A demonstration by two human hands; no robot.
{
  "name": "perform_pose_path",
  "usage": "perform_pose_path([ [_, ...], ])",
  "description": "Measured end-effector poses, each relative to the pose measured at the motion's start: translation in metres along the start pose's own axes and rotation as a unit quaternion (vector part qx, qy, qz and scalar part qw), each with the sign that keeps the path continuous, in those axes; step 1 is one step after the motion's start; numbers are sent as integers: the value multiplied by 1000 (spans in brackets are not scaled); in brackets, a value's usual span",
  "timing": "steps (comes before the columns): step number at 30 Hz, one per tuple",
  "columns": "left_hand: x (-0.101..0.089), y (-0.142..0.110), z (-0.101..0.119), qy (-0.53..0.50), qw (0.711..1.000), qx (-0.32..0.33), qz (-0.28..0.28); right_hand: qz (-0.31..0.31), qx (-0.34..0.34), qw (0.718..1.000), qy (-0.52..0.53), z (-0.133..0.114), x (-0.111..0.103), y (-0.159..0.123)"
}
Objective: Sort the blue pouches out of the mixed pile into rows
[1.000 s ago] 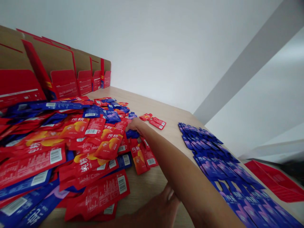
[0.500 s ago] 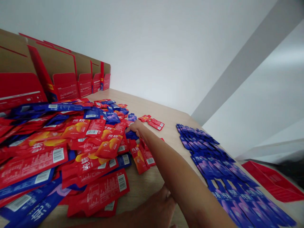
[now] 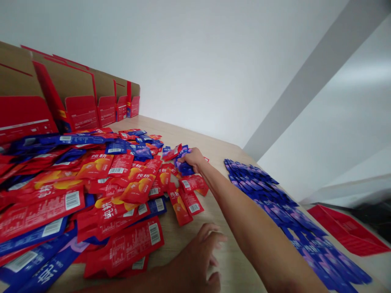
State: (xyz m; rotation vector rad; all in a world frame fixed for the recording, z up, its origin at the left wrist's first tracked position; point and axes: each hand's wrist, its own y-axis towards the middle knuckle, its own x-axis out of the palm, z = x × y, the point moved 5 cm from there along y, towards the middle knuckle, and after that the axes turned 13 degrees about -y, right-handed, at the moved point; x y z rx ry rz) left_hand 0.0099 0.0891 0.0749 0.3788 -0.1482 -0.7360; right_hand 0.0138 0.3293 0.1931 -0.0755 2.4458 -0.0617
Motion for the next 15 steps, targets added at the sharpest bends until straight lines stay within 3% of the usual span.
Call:
perform_pose_path([
  [3, -2, -6, 8, -47, 997, 19, 64, 18, 10, 998, 67, -1, -29, -12],
  [5, -7, -7, 9, -108, 986, -5, 125, 36, -5, 993, 111, -2, -48, -26],
  [9, -30, 1, 24, -288, 917, -28, 274, 47, -49, 980, 185, 9, -70, -77],
  [12, -51, 11, 50, -383, 851, -20, 359, 4, -70, 966, 249, 31, -60, -125],
  [15, -57, 21, 66, -473, 813, -45, 335, -52, -79, 960, 264, 56, -33, -163],
])
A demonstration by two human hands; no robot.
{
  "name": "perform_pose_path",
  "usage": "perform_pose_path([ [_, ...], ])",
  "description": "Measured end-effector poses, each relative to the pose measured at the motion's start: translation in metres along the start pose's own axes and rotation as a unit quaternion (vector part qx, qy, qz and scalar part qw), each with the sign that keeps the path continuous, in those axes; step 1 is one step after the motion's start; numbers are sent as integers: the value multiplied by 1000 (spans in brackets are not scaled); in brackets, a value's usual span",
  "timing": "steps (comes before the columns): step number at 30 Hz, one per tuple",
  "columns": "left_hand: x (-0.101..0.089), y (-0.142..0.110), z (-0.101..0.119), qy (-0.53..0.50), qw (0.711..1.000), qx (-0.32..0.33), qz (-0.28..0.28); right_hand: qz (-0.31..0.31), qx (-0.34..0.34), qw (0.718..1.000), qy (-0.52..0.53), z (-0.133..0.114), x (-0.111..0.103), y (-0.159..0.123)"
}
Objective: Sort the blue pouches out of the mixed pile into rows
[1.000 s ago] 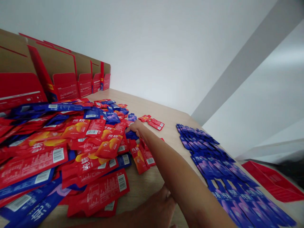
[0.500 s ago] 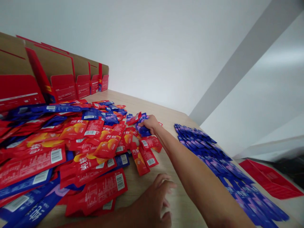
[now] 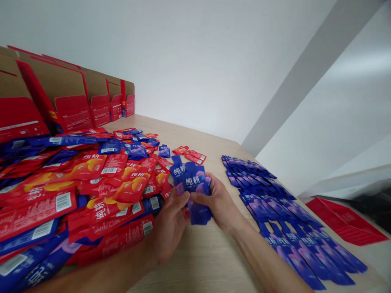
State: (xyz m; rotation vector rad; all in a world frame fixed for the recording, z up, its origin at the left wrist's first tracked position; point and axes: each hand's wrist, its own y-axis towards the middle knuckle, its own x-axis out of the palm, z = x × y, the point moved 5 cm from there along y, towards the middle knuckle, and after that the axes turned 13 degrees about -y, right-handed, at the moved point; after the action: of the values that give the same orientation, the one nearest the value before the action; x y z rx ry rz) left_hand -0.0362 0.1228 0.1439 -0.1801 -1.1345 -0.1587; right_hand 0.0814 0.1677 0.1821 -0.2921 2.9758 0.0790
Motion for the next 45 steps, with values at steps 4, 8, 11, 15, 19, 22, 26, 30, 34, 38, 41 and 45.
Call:
perform_pose_path([
  [4, -13, 0, -4, -3, 996, -32, 83, -4, -53, 993, -104, 29, 18, -24],
  [8, -28, -3, -6, 50, 982, -6, 180, 35, -90, 963, -252, 41, 28, -35],
  [11, -30, -4, -1, 75, 970, 20, 231, 110, -112, 925, -345, 41, 30, -47],
  [15, -32, -6, 5, 129, 955, 43, 263, 82, -113, 860, -491, 36, 43, -62],
  [19, -34, -6, 6, 161, 957, 52, 237, 11, -68, 835, -546, 26, 47, -66],
  [22, -34, -9, 6, 169, 955, 54, 237, 16, -57, 835, -547, 18, 44, -64],
  [26, -30, -13, 1, 148, 952, 48, 263, 90, -46, 867, -488, 14, 35, -65],
  [30, -25, -10, -8, 61, 969, 35, 236, 133, -28, 916, -378, 18, 25, -66],
  [34, -22, -8, -13, 19, 978, 44, 205, 137, -21, 951, -276, 23, 18, -62],
  [38, -24, -8, -15, 30, 978, 45, 201, 116, 3, 972, -203, 29, 14, -58],
  [41, -30, -7, -14, 86, 979, 55, 179, 97, 24, 981, -168, 34, 13, -58],
  [45, -41, -6, -9, 219, 961, 57, 158, 105, 32, 983, -145, 36, 12, -60],
])
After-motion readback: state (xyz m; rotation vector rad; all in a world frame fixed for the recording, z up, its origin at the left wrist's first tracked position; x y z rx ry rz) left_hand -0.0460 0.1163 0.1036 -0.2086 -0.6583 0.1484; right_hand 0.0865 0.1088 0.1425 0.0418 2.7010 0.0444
